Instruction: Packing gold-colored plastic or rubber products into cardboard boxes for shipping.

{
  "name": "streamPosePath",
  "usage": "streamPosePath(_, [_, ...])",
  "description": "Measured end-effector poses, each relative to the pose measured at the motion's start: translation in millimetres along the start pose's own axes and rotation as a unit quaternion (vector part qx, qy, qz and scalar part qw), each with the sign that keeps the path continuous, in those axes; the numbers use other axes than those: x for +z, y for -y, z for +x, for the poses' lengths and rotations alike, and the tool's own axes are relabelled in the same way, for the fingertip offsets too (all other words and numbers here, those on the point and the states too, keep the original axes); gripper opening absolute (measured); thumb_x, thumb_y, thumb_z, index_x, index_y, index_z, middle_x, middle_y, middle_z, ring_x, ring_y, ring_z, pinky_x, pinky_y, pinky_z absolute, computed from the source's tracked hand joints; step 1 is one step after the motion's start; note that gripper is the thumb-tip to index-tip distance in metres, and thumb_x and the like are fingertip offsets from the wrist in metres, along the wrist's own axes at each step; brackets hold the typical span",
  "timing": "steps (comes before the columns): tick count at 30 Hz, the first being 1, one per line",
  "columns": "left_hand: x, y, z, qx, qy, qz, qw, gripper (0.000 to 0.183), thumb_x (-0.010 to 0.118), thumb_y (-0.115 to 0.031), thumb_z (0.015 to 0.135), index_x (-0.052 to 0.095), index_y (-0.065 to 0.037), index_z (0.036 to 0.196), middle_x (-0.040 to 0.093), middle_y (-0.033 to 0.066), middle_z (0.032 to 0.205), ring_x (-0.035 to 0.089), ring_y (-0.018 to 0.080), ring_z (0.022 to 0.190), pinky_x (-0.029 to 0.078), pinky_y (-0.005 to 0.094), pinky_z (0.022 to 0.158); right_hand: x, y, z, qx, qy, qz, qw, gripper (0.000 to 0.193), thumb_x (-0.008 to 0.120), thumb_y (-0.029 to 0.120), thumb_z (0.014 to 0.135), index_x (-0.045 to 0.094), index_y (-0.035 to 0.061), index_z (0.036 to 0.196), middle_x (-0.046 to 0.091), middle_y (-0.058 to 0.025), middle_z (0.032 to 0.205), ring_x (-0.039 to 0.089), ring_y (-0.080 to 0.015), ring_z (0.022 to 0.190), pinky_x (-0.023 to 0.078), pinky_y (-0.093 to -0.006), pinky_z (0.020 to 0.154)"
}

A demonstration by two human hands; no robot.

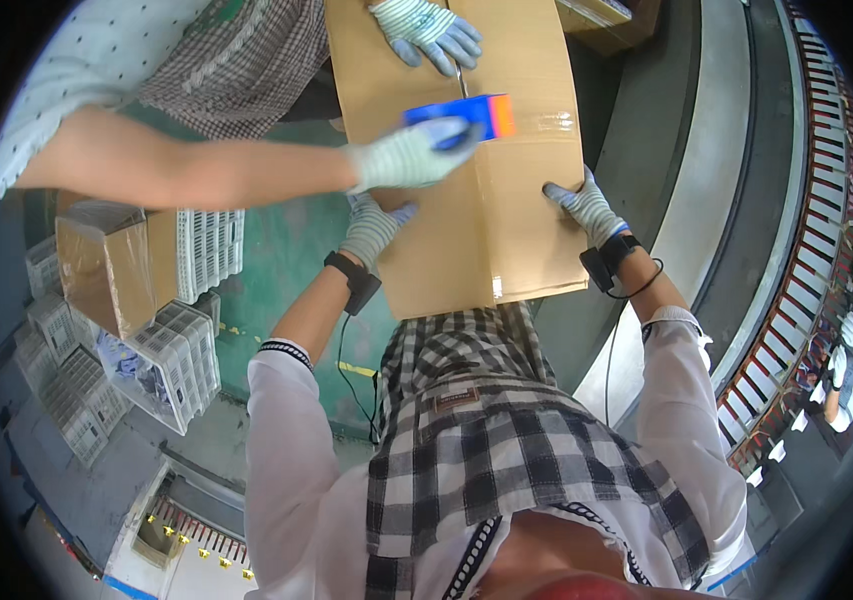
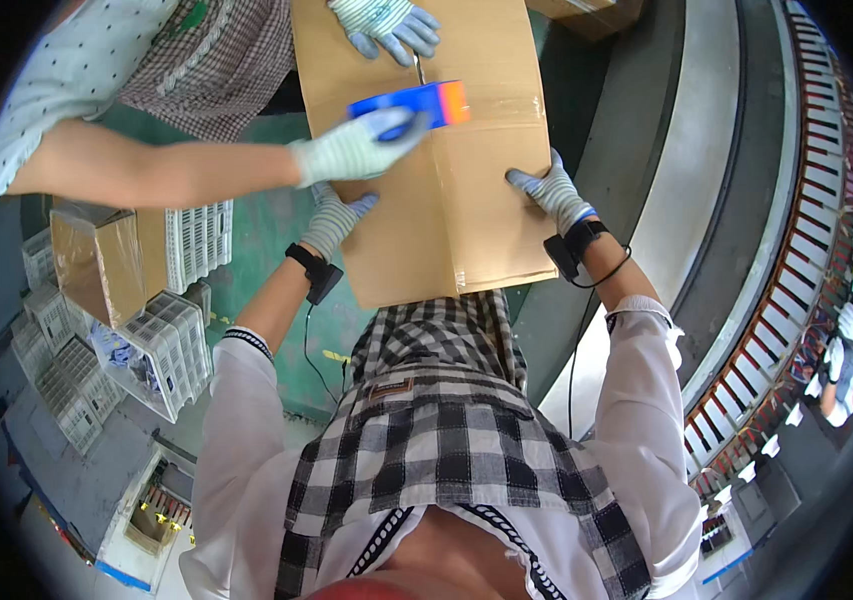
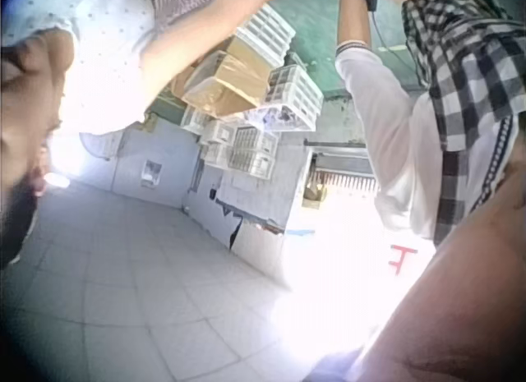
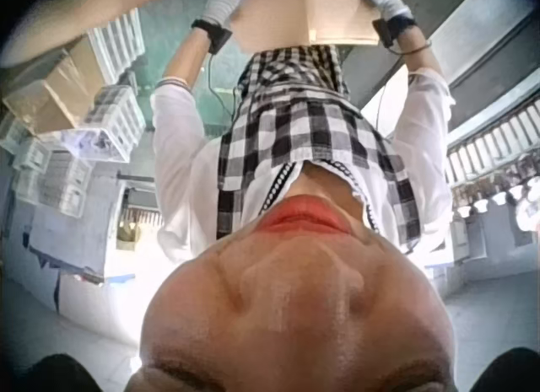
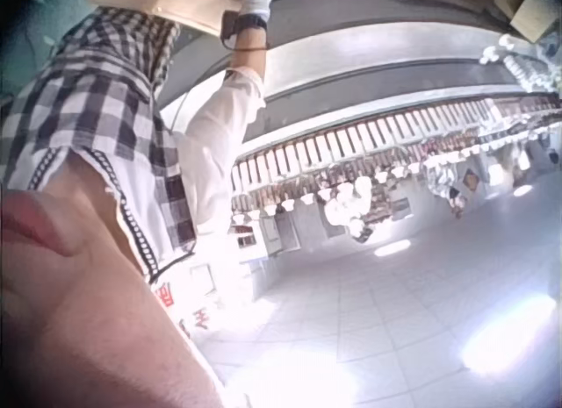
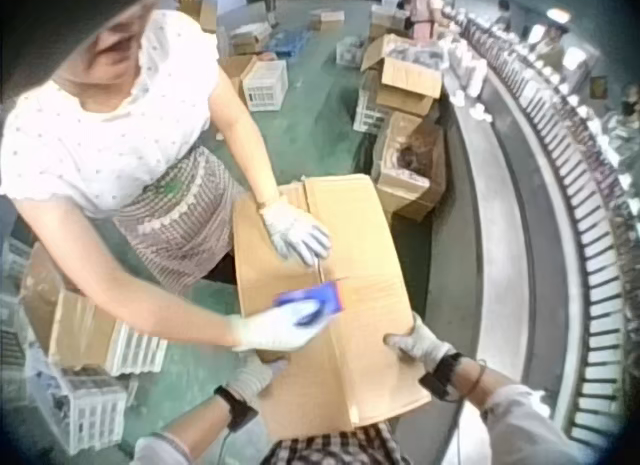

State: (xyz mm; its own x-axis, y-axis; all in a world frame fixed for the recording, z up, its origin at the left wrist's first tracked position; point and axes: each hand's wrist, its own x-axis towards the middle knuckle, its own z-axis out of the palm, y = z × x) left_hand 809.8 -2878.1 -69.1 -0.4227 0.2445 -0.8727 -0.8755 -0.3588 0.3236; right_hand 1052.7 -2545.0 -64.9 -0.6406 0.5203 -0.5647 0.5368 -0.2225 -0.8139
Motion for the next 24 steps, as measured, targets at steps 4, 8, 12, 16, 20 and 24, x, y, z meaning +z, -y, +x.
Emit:
streamPosePath(4, [13.6, 5.0, -7.8, 0.024, -0.004, 0.034, 0.999, 0.076, 0.057, -0.071, 0.092, 0.043, -0.016, 0.143, 0.051, 0.0150, 0.137, 0.052, 0.0395, 0.121, 0.053, 0.0627, 0.092, -9.3, -2.3, 1.0, 0.002, 0.007, -0.018, 1.000, 0.114, 0.098, 0.029, 0.069, 0.028, -0.0033, 0.152, 0.060, -0.0161, 0.136, 0.060, -0.0260, 0.123, 0.051, -0.0385, 0.106])
streamPosePath(8, [14.4, 5.9, -7.6, -0.020, -0.017, -0.020, 0.999, 0.072, 0.054, -0.068, 0.096, 0.037, -0.019, 0.146, 0.046, 0.0123, 0.144, 0.049, 0.0418, 0.126, 0.053, 0.0649, 0.085, -12.7, -3.5, -2.6, 0.006, 0.013, -0.025, 1.000, 0.115, 0.099, 0.032, 0.068, 0.027, -0.0023, 0.151, 0.059, -0.0162, 0.137, 0.059, -0.0262, 0.124, 0.050, -0.0384, 0.106])
streamPosePath(12, [-11.8, -16.0, 0.8, -0.004, -0.089, 0.016, 0.996, 0.075, 0.055, -0.068, 0.095, 0.035, -0.018, 0.149, 0.040, 0.0126, 0.147, 0.048, 0.0427, 0.126, 0.053, 0.0660, 0.082, 6.8, 9.4, 3.6, 0.005, 0.045, -0.015, 0.999, 0.114, 0.098, 0.033, 0.068, 0.028, -0.0017, 0.151, 0.059, -0.0164, 0.137, 0.058, -0.0259, 0.125, 0.050, -0.0384, 0.107])
streamPosePath(16, [0.0, 19.3, -21.3, 0.241, -0.066, 0.473, 0.845, 0.106, 0.077, -0.062, 0.081, 0.022, -0.016, 0.159, 0.018, 0.0199, 0.163, 0.034, 0.0491, 0.142, 0.039, 0.0715, 0.103, -13.3, 0.6, 12.1, -0.003, 0.026, -0.013, 1.000, 0.115, 0.098, 0.033, 0.068, 0.026, -0.0021, 0.151, 0.059, -0.0167, 0.136, 0.058, -0.0255, 0.124, 0.049, -0.0382, 0.107])
streamPosePath(20, [46.2, 35.6, -98.2, 0.252, -0.124, 0.847, 0.452, 0.137, 0.091, -0.058, 0.063, 0.010, -0.013, 0.164, -0.001, 0.0274, 0.169, 0.012, 0.0554, 0.152, 0.017, 0.0672, 0.120, -8.8, 8.5, 5.0, -0.010, 0.041, -0.011, 0.999, 0.117, 0.099, 0.033, 0.068, 0.025, -0.0042, 0.150, 0.058, -0.0177, 0.138, 0.058, -0.0257, 0.125, 0.049, -0.0383, 0.107])
streamPosePath(24, [31.7, 30.6, -106.4, 0.286, -0.123, 0.837, 0.450, 0.131, 0.089, -0.059, 0.064, 0.017, -0.011, 0.162, 0.008, 0.0284, 0.167, 0.017, 0.0566, 0.149, 0.021, 0.0668, 0.119, -1.6, 3.7, 2.4, -0.004, 0.051, -0.013, 0.999, 0.122, 0.099, 0.032, 0.067, 0.021, -0.0075, 0.152, 0.058, -0.0189, 0.140, 0.057, -0.0266, 0.128, 0.049, -0.0392, 0.108])
